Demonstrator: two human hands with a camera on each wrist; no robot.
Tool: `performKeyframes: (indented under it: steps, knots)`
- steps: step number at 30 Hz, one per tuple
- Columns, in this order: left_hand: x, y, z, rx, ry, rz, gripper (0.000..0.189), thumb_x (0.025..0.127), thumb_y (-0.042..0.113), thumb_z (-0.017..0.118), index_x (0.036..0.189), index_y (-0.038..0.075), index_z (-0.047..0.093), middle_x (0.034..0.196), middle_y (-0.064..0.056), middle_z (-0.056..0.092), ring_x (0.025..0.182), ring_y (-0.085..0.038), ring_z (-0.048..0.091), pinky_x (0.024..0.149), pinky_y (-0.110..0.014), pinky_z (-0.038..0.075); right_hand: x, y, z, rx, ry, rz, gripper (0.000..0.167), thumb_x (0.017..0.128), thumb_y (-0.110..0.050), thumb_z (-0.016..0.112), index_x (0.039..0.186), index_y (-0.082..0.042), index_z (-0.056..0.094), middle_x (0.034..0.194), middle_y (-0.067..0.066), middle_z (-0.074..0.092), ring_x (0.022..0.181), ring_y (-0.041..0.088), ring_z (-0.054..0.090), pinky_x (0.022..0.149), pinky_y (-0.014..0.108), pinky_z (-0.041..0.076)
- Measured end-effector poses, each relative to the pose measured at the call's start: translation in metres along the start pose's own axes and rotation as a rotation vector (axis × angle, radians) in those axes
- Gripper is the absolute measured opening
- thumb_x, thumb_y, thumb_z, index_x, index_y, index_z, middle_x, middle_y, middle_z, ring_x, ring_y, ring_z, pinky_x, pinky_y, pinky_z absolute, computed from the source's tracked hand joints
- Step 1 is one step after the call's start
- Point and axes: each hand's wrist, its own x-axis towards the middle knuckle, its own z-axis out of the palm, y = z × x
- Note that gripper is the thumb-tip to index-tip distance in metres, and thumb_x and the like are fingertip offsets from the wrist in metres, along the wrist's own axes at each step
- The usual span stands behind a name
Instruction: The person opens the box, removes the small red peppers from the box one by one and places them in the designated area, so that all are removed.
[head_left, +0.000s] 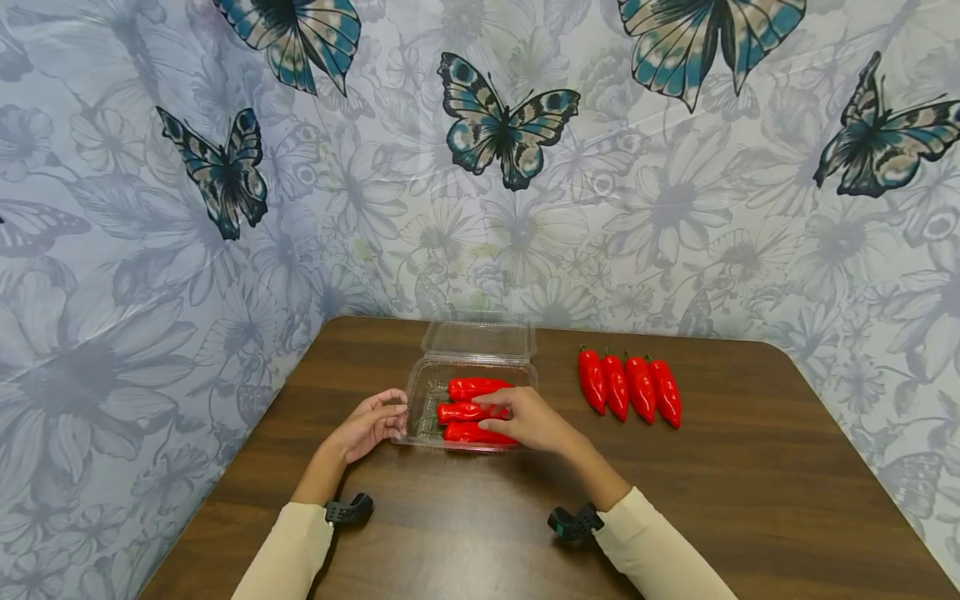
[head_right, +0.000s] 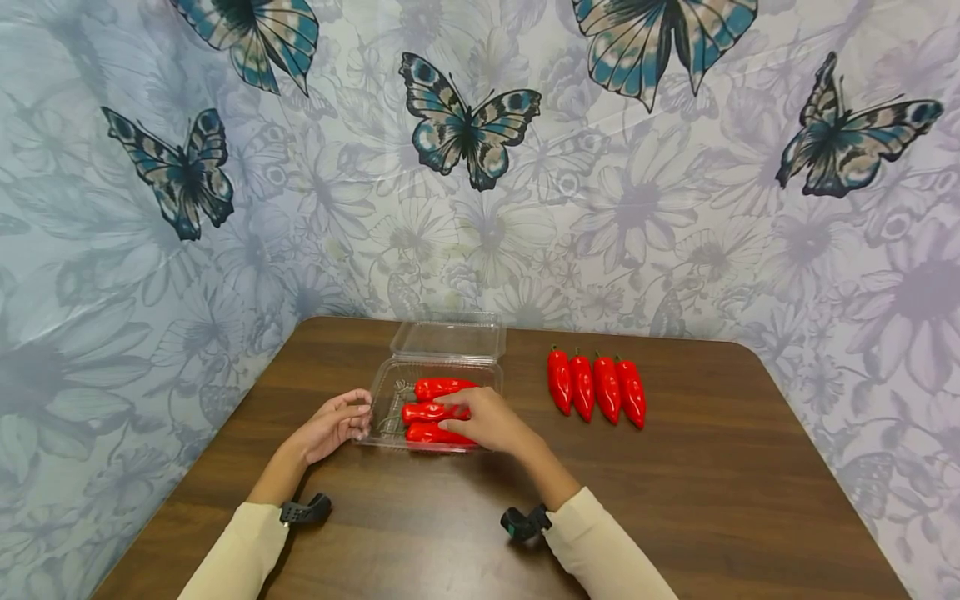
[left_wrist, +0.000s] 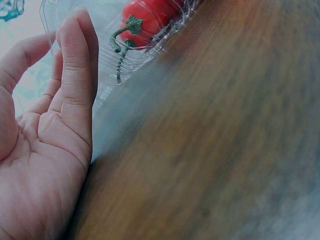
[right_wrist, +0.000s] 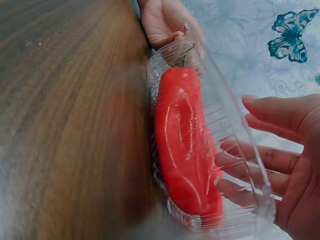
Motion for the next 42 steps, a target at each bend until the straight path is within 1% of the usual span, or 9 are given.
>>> performKeyframes:
  steps: [3, 5, 8, 15, 20, 27, 34, 37, 42]
  knots:
    - [-0.0003, 0.0, 0.0001, -0.004, -0.005, 0.001, 0.018, 0.107, 0.0, 0.04, 0.111, 0.01, 0.054, 0.085, -0.001, 0.067, 0.074, -0.014, 0.068, 0.069, -0.026, 0.058, 0.0029, 0.002, 0.0028, -0.016, -0.008, 0.001, 0.04, 0.091, -0.015, 0.077, 0.129, -0.005, 0.069, 0.1, 0.005, 0.075, 0.077, 0.014, 0.062, 0.063, 0.025, 0.049]
    - [-0.0008, 0.0, 0.0002, -0.007, -0.011, 0.004, 0.019, 0.107, 0.0, 0.04, 0.111, 0.011, 0.054, 0.085, -0.001, 0.067, 0.075, -0.014, 0.068, 0.069, -0.026, 0.058, 0.0041, 0.0025, 0.0039, -0.022, -0.013, 0.0, 0.04, 0.091, -0.014, 0.077, 0.129, -0.005, 0.069, 0.104, 0.007, 0.075, 0.086, 0.013, 0.067, 0.067, 0.026, 0.052]
    - [-0.0014, -0.0004, 0.0002, -0.01, -0.015, 0.007, 0.019, 0.107, -0.001, 0.04, 0.111, 0.011, 0.055, 0.085, -0.001, 0.067, 0.074, -0.014, 0.068, 0.069, -0.025, 0.058, 0.0057, 0.0037, 0.0053, -0.024, -0.017, 0.007, 0.039, 0.09, -0.012, 0.077, 0.128, -0.005, 0.07, 0.104, 0.007, 0.075, 0.087, 0.012, 0.067, 0.069, 0.026, 0.053]
    - [-0.0007, -0.0015, 0.0008, -0.007, -0.007, 0.003, 0.019, 0.107, -0.001, 0.04, 0.111, 0.011, 0.054, 0.084, -0.001, 0.066, 0.074, -0.014, 0.068, 0.069, -0.026, 0.058, 0.0067, 0.0064, 0.0074, -0.002, -0.01, 0.006, 0.034, 0.09, -0.005, 0.076, 0.123, -0.005, 0.073, 0.104, 0.007, 0.076, 0.079, 0.014, 0.059, 0.063, 0.025, 0.047]
    - [-0.0003, -0.0015, 0.0011, 0.001, -0.006, 0.0, 0.019, 0.107, -0.001, 0.039, 0.11, 0.011, 0.054, 0.084, 0.0, 0.066, 0.074, -0.014, 0.068, 0.07, -0.026, 0.058, 0.0067, 0.0066, 0.0073, 0.02, -0.012, 0.003, 0.032, 0.089, -0.006, 0.078, 0.12, -0.005, 0.074, 0.106, 0.008, 0.076, 0.07, 0.014, 0.052, 0.058, 0.024, 0.043]
    - [-0.0006, -0.0011, 0.0015, 0.003, -0.002, -0.002, 0.02, 0.107, -0.001, 0.039, 0.11, 0.011, 0.054, 0.084, 0.0, 0.066, 0.074, -0.014, 0.067, 0.069, -0.026, 0.058, 0.0058, 0.0054, 0.0077, -0.022, -0.028, 0.012, 0.031, 0.088, -0.008, 0.079, 0.119, -0.007, 0.076, 0.101, 0.004, 0.077, 0.08, 0.01, 0.062, 0.066, 0.025, 0.049]
    - [-0.0006, -0.0003, 0.002, -0.001, -0.003, 0.001, 0.019, 0.107, -0.001, 0.039, 0.11, 0.011, 0.054, 0.084, 0.0, 0.066, 0.074, -0.014, 0.067, 0.069, -0.026, 0.058, 0.0077, 0.0084, 0.0089, -0.044, -0.062, 0.031, 0.034, 0.088, -0.012, 0.08, 0.122, -0.011, 0.075, 0.103, 0.002, 0.077, 0.07, 0.012, 0.054, 0.06, 0.024, 0.046]
    - [-0.0006, -0.0003, 0.0019, 0.004, 0.001, -0.002, 0.019, 0.107, 0.0, 0.039, 0.11, 0.011, 0.054, 0.084, 0.0, 0.067, 0.074, -0.014, 0.068, 0.069, -0.026, 0.058, 0.0076, 0.009, 0.0092, -0.075, -0.089, 0.033, 0.036, 0.089, -0.016, 0.08, 0.124, -0.014, 0.074, 0.104, 0.0, 0.076, 0.073, 0.011, 0.055, 0.063, 0.024, 0.047]
    - [-0.0007, -0.0005, 0.0012, 0.006, 0.004, -0.007, 0.018, 0.107, 0.0, 0.04, 0.11, 0.012, 0.054, 0.084, 0.0, 0.067, 0.074, -0.014, 0.068, 0.069, -0.026, 0.058, 0.0072, 0.0086, 0.0092, -0.106, -0.107, 0.014, 0.038, 0.088, -0.019, 0.08, 0.126, -0.014, 0.073, 0.108, 0.001, 0.076, 0.085, 0.017, 0.064, 0.073, 0.027, 0.051]
